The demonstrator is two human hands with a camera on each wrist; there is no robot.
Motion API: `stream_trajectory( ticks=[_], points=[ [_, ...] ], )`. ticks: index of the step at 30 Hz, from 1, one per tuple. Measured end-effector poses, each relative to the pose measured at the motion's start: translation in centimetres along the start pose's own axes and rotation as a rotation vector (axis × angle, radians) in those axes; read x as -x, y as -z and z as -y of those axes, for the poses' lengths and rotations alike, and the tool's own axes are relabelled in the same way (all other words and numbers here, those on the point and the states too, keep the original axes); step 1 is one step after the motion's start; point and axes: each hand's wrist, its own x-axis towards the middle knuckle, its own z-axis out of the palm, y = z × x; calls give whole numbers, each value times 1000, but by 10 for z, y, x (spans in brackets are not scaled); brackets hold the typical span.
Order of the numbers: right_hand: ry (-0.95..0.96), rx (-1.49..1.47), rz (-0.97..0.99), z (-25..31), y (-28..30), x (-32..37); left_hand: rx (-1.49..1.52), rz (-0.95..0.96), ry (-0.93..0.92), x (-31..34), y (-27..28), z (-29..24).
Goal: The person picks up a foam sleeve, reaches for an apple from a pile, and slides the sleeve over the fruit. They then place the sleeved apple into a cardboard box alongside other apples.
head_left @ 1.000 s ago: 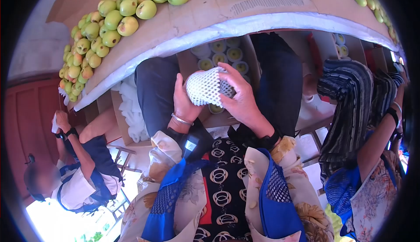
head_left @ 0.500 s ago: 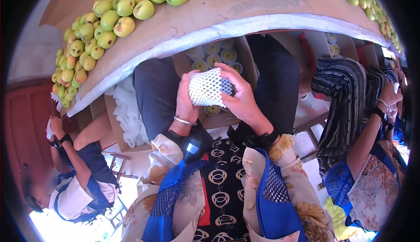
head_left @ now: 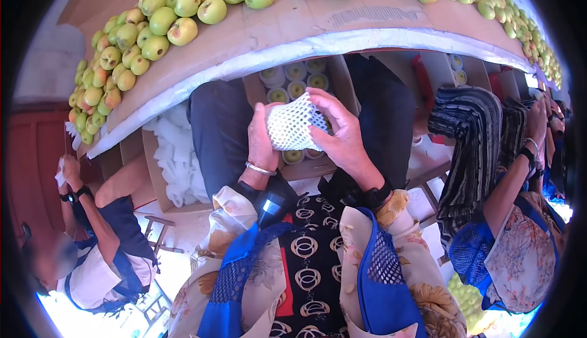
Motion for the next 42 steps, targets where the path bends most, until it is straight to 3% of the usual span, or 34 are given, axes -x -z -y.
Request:
stream_trajectory(
  ticks=[1, 4, 7, 10, 16, 19, 25, 34, 42],
  points=[
    [-8, 1, -3, 1, 0, 0, 31, 0, 20, 1, 0, 0],
    [19, -5, 9, -5, -1, 2, -300, 64, -126, 8, -4, -8],
    [-13, -42, 0, -7, -2, 4, -27, 6, -59, -2, 2, 3],
    [-38, -57, -9, -5, -3, 5, 32, 3, -72, 1, -3, 1],
    [-37, -72, -7, -5, -4, 3, -127, 85, -87, 2, 2, 3],
    [-48, -53, -5, -7, -5, 3, 88, 47, 33, 2, 0, 0],
    [-17, 9, 10, -4, -8, 4, 5, 24, -23, 5, 1, 3],
    [50, 321, 138, 9, -18, -6, -210, 54, -130, 7, 8, 7],
    [53, 492, 206, 22, -20, -17, -180, 38, -120, 2, 9, 5]
  ],
)
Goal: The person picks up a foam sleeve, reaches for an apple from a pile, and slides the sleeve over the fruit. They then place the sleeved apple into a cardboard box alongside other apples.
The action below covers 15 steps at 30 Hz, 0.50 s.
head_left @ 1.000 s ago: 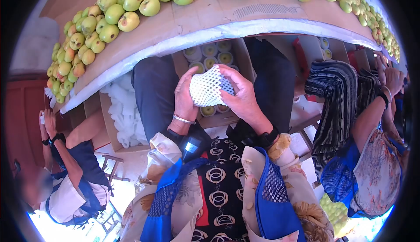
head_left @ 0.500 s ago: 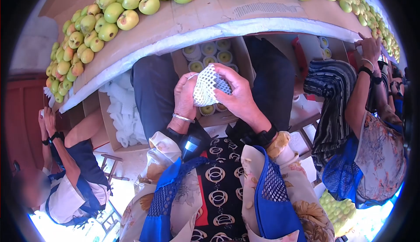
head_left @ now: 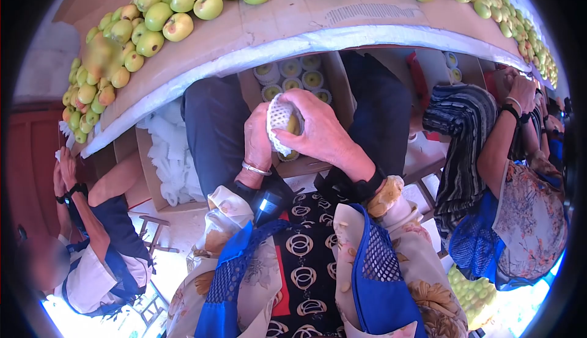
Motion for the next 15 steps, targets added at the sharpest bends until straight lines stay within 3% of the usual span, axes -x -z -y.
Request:
stream_trajectory(
  ticks=[5, 10, 15],
  points=[
    [-19, 165, 206, 4, 14, -7, -61, 47, -15, 3, 6, 2],
    [29, 38, 248, -5, 14, -1, -159, 209, 11, 10, 3, -10],
    [-45, -319, 230, -15, 18, 6, 308, 232, 98, 10, 0, -10]
  ],
)
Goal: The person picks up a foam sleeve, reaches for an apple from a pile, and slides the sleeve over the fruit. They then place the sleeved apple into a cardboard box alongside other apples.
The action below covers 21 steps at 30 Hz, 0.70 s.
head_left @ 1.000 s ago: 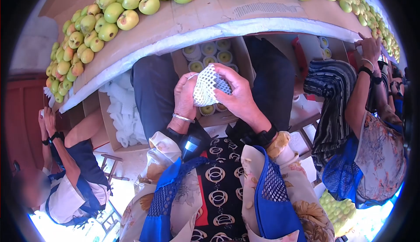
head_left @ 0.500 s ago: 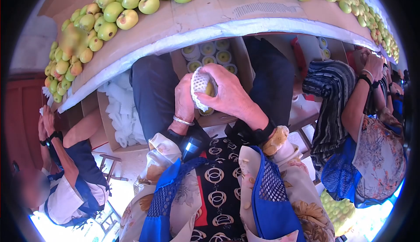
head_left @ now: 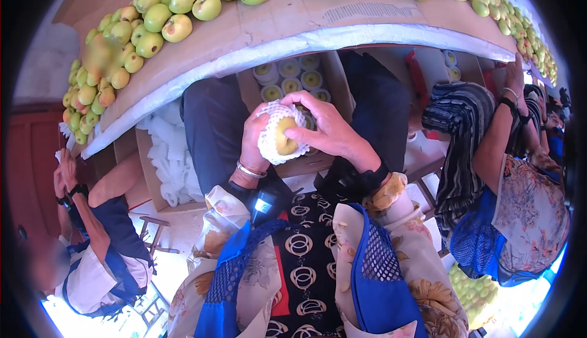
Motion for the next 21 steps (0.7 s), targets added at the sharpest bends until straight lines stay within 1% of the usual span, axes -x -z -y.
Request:
stream_trajectory(
  ticks=[1, 2, 4, 5, 8, 11, 14, 15, 18, 19, 21],
  points=[
    [-5, -26, -14, -2, 0, 2, 106, 9, 14, 1, -3, -2],
    [-10, -51, -29, -5, 0, 4, 146, 38, 13, 0, -5, -4],
    [-59, -298, -73, -14, -2, 6, 228, 95, 12, -2, -7, -8],
    [-82, -423, -93, -17, -4, 6, 259, 84, 33, -2, -9, -10],
    [-160, -580, -121, -7, -7, 8, 295, 79, 71, -3, 2, -6],
    [-248, -697, -200, -25, -19, 11, 355, -4, 51, -4, 6, -2],
    [-423, -665, -241, -31, -28, 16, 269, -61, 16, -4, 10, -1],
    [-369, -626, -278, -26, -30, 16, 245, -188, 0, -6, 13, 0],
    [-162, -151, -228, -28, -35, 21, 147, -285, 30, -9, 12, 2],
    [-91, 35, -267, -19, -32, 21, 170, -293, 65, -10, 15, 4],
    [62, 233, -290, -22, -31, 20, 107, -318, 89, -9, 12, 2]
  ],
)
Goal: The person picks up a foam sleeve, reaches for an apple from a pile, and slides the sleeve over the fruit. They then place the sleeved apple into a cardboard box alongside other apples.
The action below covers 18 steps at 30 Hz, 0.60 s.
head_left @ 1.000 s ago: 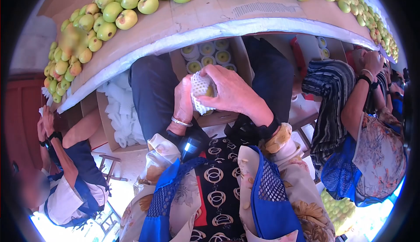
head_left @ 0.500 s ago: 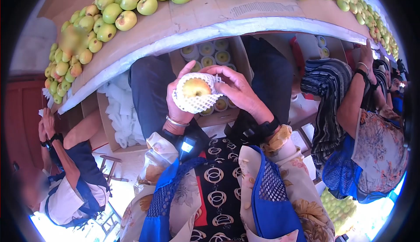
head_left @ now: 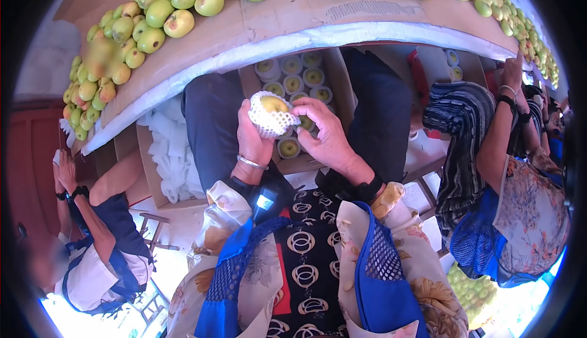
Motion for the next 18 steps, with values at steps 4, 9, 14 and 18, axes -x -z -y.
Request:
stream_trajectory(
  ticks=[4, 9, 14, 18],
  points=[
    [39, 96, 9, 2, -1, -4, -84, 26, 50, -2, 2, 3],
    [3, 48, 38, -5, 2, -10, -141, 13, 26, -5, 7, 9],
    [123, 224, -71, -4, 4, -7, -2, 46, 97, 2, -2, 3],
    [250, 242, -85, 7, -1, 3, 198, 159, 31, 0, -2, -1]
  ],
)
